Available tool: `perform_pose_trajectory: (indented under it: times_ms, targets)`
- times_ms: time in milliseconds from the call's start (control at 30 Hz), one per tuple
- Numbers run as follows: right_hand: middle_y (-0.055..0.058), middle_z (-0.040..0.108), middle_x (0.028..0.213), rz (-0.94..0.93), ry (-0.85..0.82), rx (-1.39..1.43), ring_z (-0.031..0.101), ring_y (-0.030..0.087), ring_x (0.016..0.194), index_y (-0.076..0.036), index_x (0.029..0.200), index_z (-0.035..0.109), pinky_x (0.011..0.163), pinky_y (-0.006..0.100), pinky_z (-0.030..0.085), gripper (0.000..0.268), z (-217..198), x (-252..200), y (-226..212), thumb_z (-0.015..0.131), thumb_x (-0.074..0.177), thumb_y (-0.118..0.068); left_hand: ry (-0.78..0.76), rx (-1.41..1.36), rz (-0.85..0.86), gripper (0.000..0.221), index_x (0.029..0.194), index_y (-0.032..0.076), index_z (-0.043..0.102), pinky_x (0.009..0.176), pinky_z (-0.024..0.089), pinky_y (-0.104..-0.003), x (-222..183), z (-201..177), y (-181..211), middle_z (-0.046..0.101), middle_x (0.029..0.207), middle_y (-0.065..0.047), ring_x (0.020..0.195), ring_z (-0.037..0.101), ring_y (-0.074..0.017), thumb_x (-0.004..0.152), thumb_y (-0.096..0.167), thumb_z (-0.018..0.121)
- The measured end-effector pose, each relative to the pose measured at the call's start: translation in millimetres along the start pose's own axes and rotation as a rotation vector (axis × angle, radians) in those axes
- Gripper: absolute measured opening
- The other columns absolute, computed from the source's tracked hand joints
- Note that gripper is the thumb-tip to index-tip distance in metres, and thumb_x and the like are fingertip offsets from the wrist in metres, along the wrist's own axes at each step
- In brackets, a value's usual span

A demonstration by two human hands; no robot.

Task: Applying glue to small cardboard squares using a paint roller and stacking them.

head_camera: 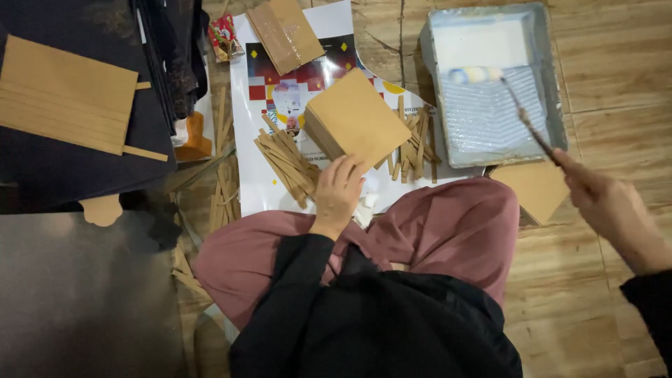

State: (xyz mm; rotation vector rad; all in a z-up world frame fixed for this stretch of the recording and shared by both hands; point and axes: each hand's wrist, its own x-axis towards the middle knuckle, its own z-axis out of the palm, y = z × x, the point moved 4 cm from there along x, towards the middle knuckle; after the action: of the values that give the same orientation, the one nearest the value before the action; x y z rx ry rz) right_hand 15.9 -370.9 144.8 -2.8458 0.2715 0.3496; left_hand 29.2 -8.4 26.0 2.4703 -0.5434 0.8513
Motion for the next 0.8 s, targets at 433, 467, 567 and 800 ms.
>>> perform_pose_trajectory:
  times_ms: [433,467,567,800]
  targets:
    - [-0.001,0.052,0.122,-0.235,-0.239,-0.476,0.064,0.037,0.061,-0.042,0.140,0.018,0.051,0.046,0.050,0.087,56,-9,-101,0.039,0.066,-0.001,0.170,-0.011,0.143,0.015,0.083,0.006,0.066,0.074,0.053,-0.030,11,-4,6,0.063,0.087,-0.007,0.084,0.058,-0.0238,0.074,-0.004,0.072]
    - [0.004,0.051,0.092,-0.307,-0.223,-0.442,0.058,0.032,0.056,-0.039,0.142,0.016,0.051,0.042,0.045,0.091,62,0,-105,0.039,0.065,0.005,0.175,-0.007,0.149,0.015,0.082,0.006,0.065,0.071,0.054,-0.030,12,-6,6,0.062,0.084,-0.007,0.082,0.058,-0.0235,0.074,-0.004,0.072]
    - [0.009,0.057,0.065,-0.460,-0.082,-0.460,0.059,0.028,0.056,-0.034,0.144,0.021,0.052,0.038,0.048,0.081,76,28,-126,0.040,0.073,0.001,0.208,0.071,0.122,0.008,0.080,0.011,0.064,0.070,0.052,-0.027,1,11,5,0.060,0.083,-0.003,0.083,0.059,-0.0198,0.078,0.005,0.068]
    - [0.009,0.052,0.066,-0.501,-0.171,-0.419,0.050,0.026,0.047,-0.025,0.146,0.012,0.047,0.038,0.039,0.087,54,11,-137,0.042,0.071,0.007,0.162,0.044,0.136,0.013,0.083,0.007,0.065,0.063,0.051,-0.030,7,-2,7,0.062,0.085,-0.005,0.075,0.054,-0.0210,0.075,0.001,0.073]
